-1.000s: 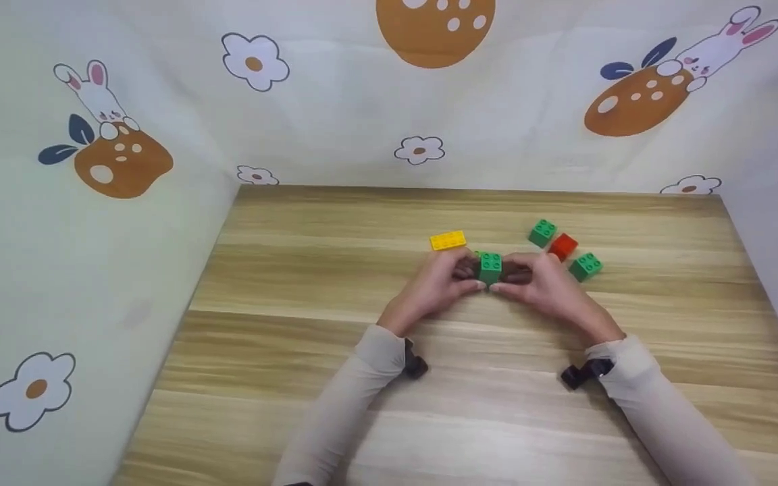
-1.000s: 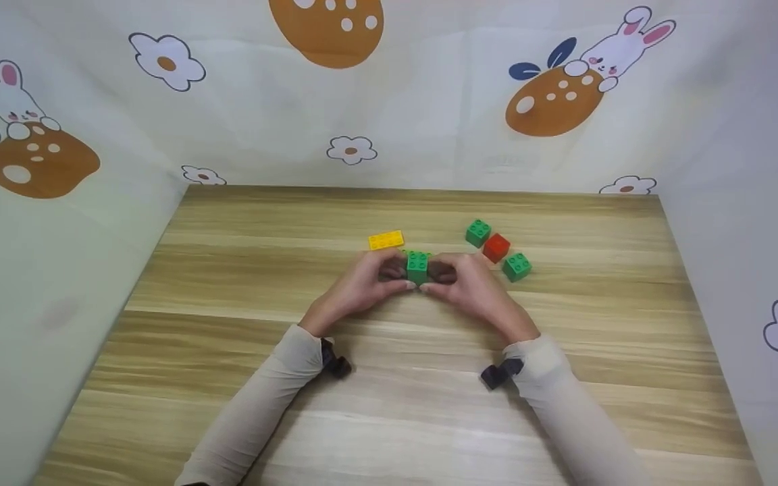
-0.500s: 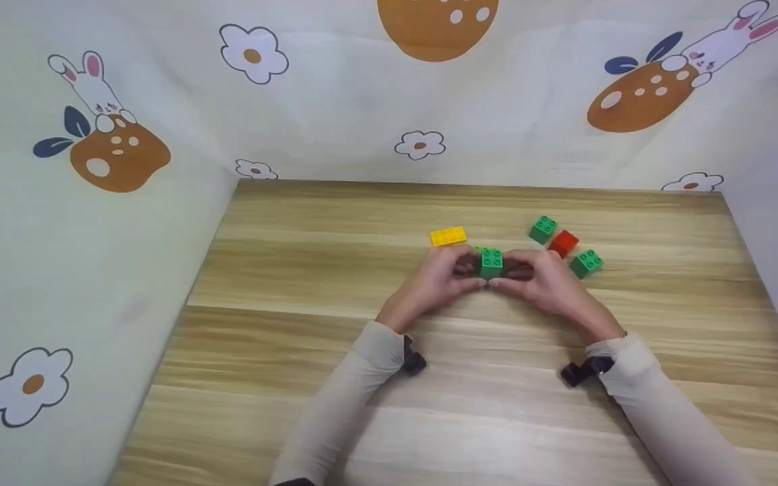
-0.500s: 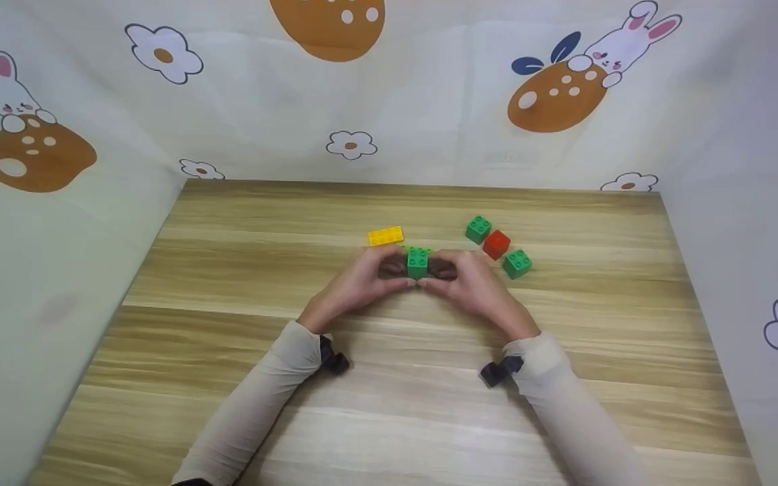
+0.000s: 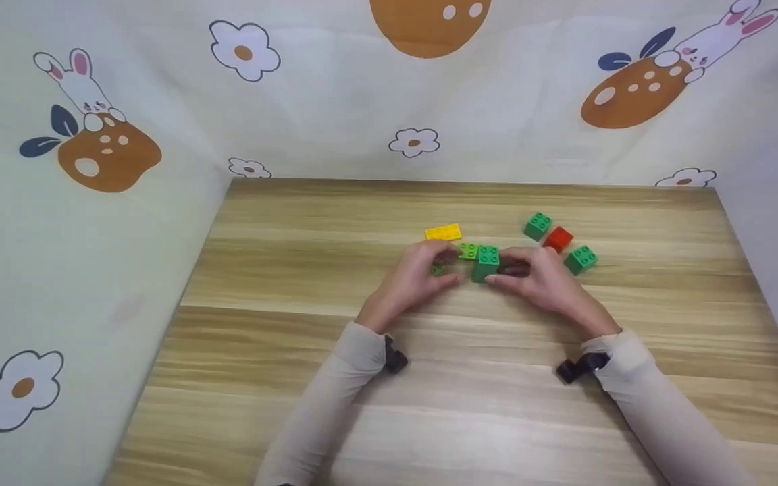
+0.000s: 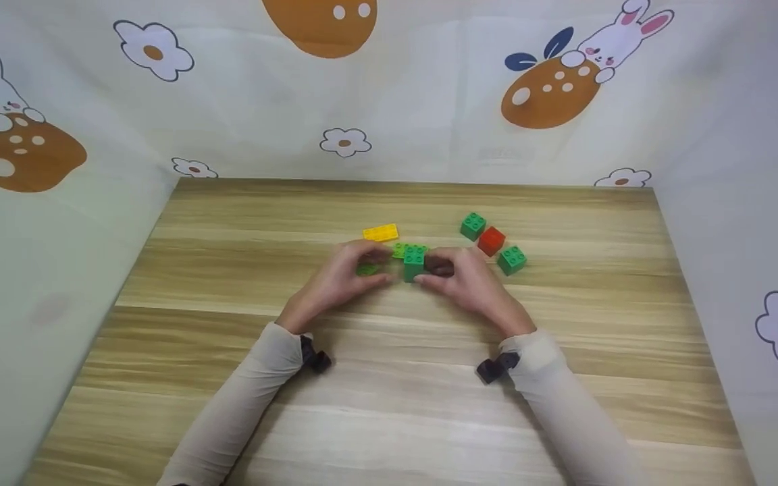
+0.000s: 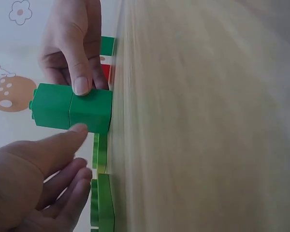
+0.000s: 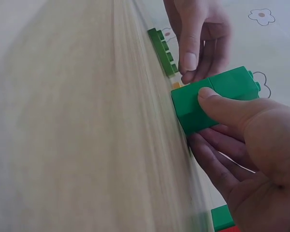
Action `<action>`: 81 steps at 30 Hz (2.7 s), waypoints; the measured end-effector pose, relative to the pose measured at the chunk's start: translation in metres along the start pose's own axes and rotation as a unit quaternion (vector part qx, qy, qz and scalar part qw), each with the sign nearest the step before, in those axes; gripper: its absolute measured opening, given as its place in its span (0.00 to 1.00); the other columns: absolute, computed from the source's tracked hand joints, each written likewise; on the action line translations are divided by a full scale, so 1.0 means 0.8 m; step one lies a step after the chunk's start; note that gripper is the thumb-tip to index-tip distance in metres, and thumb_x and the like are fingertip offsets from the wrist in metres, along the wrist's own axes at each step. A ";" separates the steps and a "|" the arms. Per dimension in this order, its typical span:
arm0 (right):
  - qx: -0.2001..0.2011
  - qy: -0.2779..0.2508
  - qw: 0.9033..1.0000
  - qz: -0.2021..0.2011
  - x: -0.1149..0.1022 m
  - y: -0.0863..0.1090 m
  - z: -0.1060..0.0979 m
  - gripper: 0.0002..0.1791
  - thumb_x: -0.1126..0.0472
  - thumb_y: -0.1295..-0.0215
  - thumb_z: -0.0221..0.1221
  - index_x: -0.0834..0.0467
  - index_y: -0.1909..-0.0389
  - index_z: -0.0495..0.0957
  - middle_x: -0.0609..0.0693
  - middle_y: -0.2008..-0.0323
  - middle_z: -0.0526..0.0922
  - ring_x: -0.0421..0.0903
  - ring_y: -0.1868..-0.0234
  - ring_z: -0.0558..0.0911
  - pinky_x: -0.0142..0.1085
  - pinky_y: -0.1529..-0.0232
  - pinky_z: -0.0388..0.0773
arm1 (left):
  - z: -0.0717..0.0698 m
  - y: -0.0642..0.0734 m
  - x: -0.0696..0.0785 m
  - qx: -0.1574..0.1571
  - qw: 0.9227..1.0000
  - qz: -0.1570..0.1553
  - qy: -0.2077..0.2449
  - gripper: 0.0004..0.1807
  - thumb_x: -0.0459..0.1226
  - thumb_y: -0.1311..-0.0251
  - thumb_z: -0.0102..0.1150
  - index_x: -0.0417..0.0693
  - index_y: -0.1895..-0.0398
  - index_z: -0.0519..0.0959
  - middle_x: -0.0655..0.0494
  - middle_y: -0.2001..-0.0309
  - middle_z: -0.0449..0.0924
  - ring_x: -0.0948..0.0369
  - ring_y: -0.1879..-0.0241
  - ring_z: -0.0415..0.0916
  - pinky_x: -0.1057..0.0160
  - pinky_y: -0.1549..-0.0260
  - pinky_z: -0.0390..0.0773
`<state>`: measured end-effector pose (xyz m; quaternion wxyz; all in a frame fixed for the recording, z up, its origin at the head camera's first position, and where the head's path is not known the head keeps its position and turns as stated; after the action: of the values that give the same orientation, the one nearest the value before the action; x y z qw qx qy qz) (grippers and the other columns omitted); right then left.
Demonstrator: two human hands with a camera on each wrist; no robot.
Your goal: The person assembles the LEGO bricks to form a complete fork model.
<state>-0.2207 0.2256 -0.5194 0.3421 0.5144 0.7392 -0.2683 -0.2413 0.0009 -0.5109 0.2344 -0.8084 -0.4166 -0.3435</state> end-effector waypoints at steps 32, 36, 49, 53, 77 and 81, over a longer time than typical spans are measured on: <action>0.061 -0.009 0.997 0.036 0.011 -0.060 -0.022 0.29 0.54 0.24 0.68 0.64 0.29 0.77 0.63 0.40 0.87 0.58 0.39 0.88 0.51 0.36 0.86 | -0.037 0.037 -0.038 0.000 0.999 -0.035 -0.024 0.25 0.37 0.38 0.79 0.45 0.39 0.84 0.51 0.42 0.88 0.56 0.45 0.84 0.56 0.39 0.86; 0.058 0.001 0.998 0.028 0.009 -0.064 -0.021 0.28 0.57 0.24 0.68 0.65 0.29 0.77 0.64 0.40 0.87 0.60 0.39 0.88 0.54 0.35 0.86 | -0.035 0.035 -0.036 -0.001 0.999 -0.029 -0.028 0.24 0.37 0.37 0.78 0.45 0.39 0.84 0.51 0.41 0.88 0.56 0.43 0.84 0.55 0.36 0.84; 0.044 0.013 0.998 0.031 0.010 -0.060 -0.017 0.31 0.56 0.23 0.67 0.66 0.26 0.74 0.64 0.39 0.86 0.60 0.40 0.89 0.53 0.37 0.87 | -0.032 0.031 -0.036 -0.004 1.000 -0.009 -0.014 0.23 0.35 0.37 0.78 0.44 0.39 0.85 0.51 0.41 0.88 0.55 0.40 0.84 0.56 0.33 0.82; 0.039 0.009 0.998 0.042 0.012 -0.048 -0.017 0.33 0.55 0.23 0.67 0.67 0.25 0.72 0.65 0.37 0.85 0.60 0.38 0.88 0.53 0.36 0.86 | -0.031 0.031 -0.037 -0.010 1.000 -0.007 -0.014 0.23 0.35 0.36 0.78 0.43 0.39 0.85 0.51 0.41 0.88 0.55 0.40 0.84 0.55 0.31 0.82; 0.051 0.034 0.998 0.028 0.012 -0.036 -0.005 0.22 0.56 0.38 0.79 0.63 0.47 0.88 0.60 0.47 0.89 0.55 0.48 0.89 0.51 0.42 0.89 | -0.035 0.018 -0.045 -0.010 1.000 -0.010 0.010 0.24 0.34 0.39 0.79 0.43 0.40 0.85 0.50 0.42 0.88 0.55 0.40 0.85 0.54 0.32 0.82; 0.049 0.033 0.998 0.028 0.012 -0.036 -0.006 0.20 0.57 0.37 0.79 0.63 0.48 0.88 0.59 0.48 0.89 0.55 0.47 0.89 0.50 0.42 0.90 | -0.036 0.018 -0.045 -0.021 1.000 -0.007 0.013 0.24 0.34 0.38 0.79 0.43 0.39 0.84 0.50 0.41 0.88 0.55 0.39 0.85 0.55 0.30 0.81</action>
<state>-0.2512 0.2249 -0.5224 0.2989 0.5600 0.7211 -0.2776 -0.2545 -0.0449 -0.5205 0.2208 -0.8058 -0.4117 -0.3641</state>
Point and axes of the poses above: each hand's wrist, its own y-axis away from the middle knuckle, its own z-axis out of the palm, x = y × z, the point moved 6 cm from there along -y, towards the middle knuckle
